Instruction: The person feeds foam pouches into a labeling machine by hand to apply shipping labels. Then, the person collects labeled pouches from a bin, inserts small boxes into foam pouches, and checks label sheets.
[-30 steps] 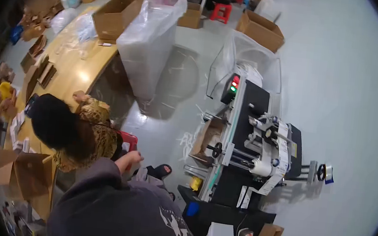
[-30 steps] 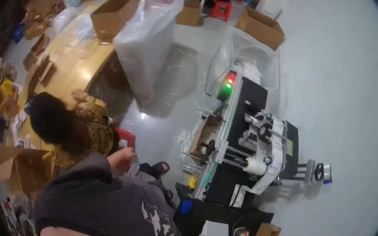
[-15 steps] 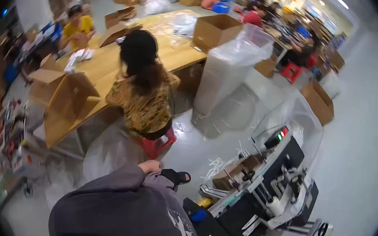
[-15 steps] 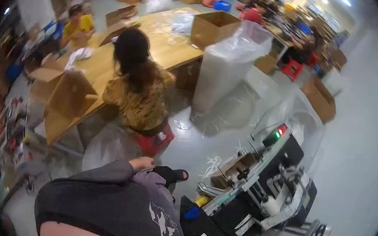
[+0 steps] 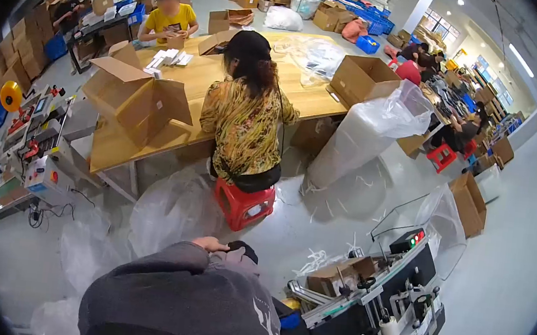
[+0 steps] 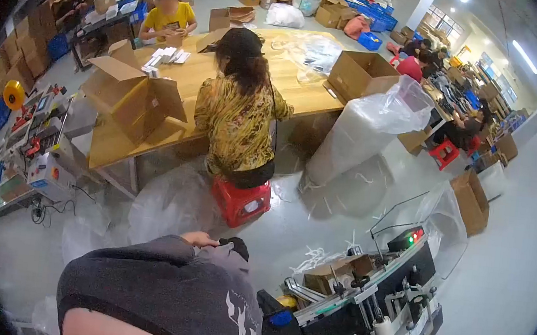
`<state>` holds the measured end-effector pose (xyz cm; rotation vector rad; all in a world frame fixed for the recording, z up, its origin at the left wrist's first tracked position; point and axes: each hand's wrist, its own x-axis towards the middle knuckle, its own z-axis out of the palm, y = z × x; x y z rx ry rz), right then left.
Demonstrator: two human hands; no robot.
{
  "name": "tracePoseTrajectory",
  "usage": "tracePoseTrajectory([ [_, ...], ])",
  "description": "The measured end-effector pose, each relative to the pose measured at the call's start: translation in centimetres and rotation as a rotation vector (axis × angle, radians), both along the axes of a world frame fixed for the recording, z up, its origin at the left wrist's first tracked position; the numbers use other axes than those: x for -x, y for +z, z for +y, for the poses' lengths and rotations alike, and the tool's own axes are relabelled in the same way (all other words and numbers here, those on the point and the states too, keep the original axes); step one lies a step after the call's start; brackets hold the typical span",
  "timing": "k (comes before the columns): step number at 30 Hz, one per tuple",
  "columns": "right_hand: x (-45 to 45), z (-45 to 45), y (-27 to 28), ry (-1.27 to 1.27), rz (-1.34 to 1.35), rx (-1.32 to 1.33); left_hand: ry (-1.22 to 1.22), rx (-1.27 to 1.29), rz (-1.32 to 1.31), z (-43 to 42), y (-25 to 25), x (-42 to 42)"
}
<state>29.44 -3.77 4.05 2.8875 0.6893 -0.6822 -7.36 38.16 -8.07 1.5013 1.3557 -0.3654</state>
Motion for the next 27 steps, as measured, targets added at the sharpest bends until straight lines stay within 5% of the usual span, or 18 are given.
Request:
tracePoseTrajectory([
  [3,0.7,1.3,0.5,0.006,-0.01,0.041,0.093,0.075,-0.033,0.8,-2.1,1.4],
  [12,3.9,6.1,2.5,-0.015,-0.044,0.201,-0.369,-0.133,0.038,9.9,-2.4,2.4],
  [14,4.3,6.9,2.6,-0.014,-0.053,0.23,-0.298,-0.092,0.04,12.2,0.9,4.4],
  [17,5.4,7.3,2.3,-0.018,-0.055,0.254,-0.2,0.07,-0.03,15.9,-3.9,8.8],
  [20,6.5,8.4,2.9,-0.072,-0.051,0.257,0.005,-0.361,-0.056,15.3,-3.7,14.8],
  [27,7.8,3.6,1.7,-0.275,-0.018,0.267,-0.285,-0.123,0.226,14.3,-1.8,23.1],
])
